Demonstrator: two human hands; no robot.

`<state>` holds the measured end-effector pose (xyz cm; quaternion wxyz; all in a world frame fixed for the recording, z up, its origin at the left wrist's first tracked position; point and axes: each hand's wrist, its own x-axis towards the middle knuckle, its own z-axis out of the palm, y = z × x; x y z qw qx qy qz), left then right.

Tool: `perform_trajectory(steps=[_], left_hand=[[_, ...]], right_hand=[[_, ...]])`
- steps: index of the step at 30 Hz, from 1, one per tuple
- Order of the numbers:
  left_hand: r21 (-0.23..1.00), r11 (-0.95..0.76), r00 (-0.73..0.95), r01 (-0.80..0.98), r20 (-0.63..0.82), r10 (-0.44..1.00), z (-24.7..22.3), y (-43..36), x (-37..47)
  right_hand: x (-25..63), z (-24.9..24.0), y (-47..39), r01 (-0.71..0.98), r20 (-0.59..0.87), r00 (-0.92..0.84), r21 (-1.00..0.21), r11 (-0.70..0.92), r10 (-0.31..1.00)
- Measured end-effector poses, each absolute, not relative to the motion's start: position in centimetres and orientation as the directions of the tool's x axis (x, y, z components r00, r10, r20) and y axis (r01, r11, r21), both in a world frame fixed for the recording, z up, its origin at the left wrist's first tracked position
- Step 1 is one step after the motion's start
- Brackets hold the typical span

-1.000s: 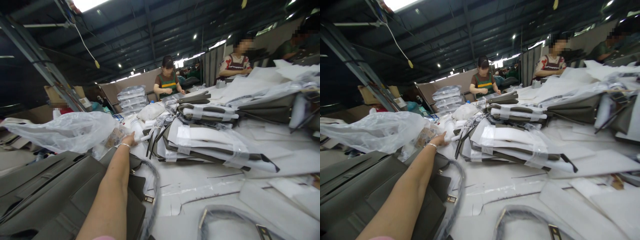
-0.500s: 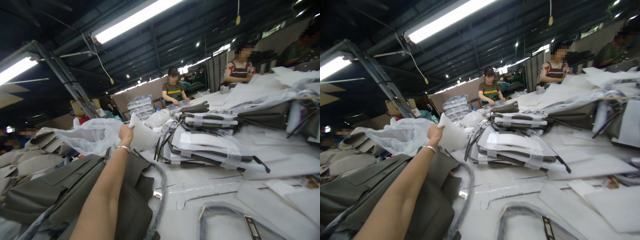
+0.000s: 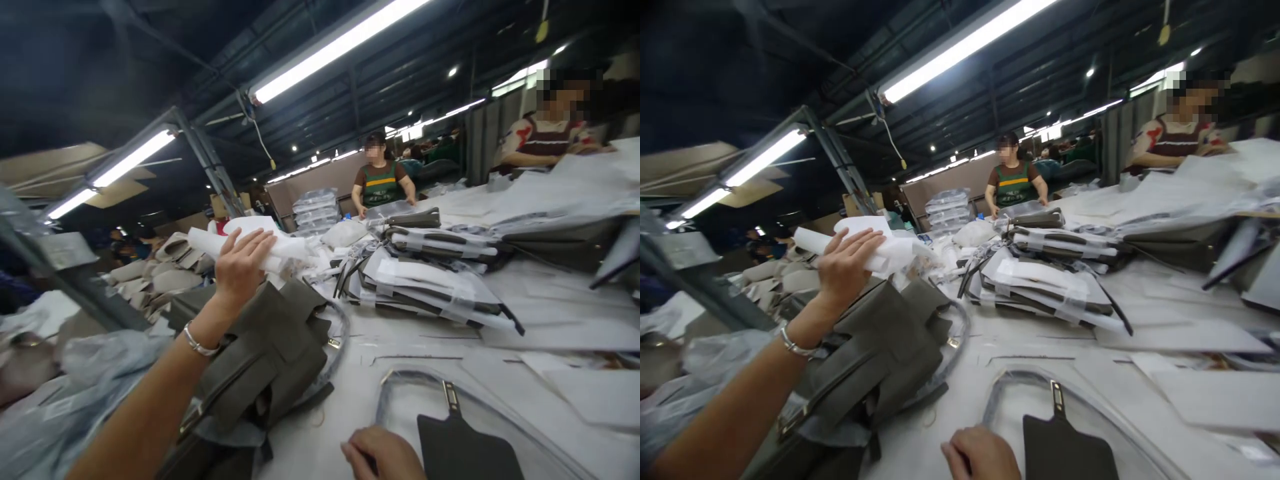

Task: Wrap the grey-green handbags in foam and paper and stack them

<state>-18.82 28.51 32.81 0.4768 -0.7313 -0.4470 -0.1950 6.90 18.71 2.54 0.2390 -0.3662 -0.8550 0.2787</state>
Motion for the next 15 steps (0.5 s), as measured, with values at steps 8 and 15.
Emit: perform_trajectory(steps=[8,15], left_hand=[[-0.258,0.285,0.098,0.923,0.874,0.476,33.7,15.2,-24.4],[-0.267,-0.171,0.315,0.948,0.733,0.603,23.5,7.4,-16.3]], right_hand=[[7.6,5.1,17.0,0.424,0.200,-0.650,-0.705,0.568,0.733],[8.6,7.9,16.7,0.139,0.341,-0.398,-0.895,0.423,0.852]])
